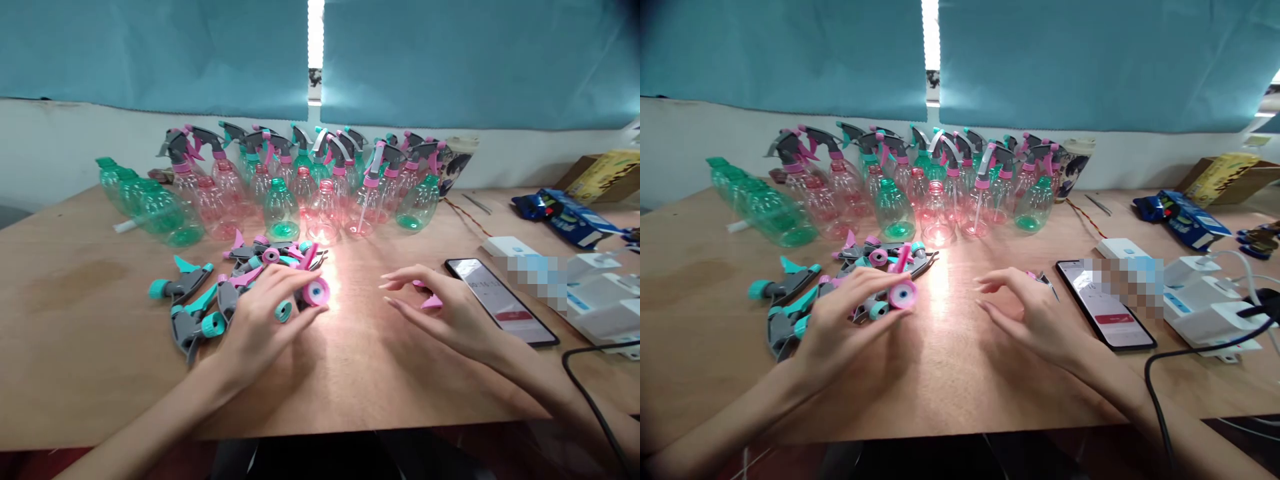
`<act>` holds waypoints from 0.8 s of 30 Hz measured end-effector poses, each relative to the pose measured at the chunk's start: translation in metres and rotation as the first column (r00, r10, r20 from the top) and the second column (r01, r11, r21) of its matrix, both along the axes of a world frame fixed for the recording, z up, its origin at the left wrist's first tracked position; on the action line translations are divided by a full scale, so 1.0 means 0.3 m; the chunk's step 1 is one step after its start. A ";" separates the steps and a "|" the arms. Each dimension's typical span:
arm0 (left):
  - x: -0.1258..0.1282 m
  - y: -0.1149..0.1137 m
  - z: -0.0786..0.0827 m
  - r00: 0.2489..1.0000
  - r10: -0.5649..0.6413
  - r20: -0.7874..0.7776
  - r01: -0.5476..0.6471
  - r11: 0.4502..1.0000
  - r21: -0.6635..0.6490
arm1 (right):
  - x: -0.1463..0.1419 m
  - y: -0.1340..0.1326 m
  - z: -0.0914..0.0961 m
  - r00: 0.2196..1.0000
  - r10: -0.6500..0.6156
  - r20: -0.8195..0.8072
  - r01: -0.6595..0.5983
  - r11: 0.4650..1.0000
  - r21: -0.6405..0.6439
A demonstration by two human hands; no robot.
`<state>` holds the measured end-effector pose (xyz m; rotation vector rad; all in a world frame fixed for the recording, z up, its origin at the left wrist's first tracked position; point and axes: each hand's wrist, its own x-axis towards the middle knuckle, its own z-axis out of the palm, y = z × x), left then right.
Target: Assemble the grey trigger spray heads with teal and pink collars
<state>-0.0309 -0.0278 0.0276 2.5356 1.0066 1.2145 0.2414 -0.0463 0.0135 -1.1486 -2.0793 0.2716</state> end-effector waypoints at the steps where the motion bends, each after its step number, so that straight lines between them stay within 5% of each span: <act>1: -0.030 0.006 0.015 0.999 0.041 -0.017 -0.040 0.998 0.039 | 0.028 -0.007 -0.008 0.999 -0.032 0.017 0.032 0.999 -0.011; 6: -0.208 0.061 0.069 0.963 0.241 -0.118 -0.217 0.958 0.186 | 0.155 -0.041 -0.050 0.970 -0.176 0.167 0.173 0.984 0.032; 12: -0.354 0.066 0.076 0.841 0.225 -0.491 -0.307 0.947 -0.093 | 0.240 -0.071 -0.113 0.882 -0.262 0.391 0.267 0.963 0.042; 19: -0.337 -0.032 0.069 0.856 0.209 -0.474 -0.322 0.932 -0.170 | 0.256 -0.054 -0.173 0.888 -0.293 0.355 0.317 0.948 -0.009; 24: -0.278 -0.078 0.057 0.896 0.147 -0.420 -0.241 0.953 -0.181 | 0.211 -0.011 -0.162 0.922 -0.286 0.263 0.318 0.944 -0.089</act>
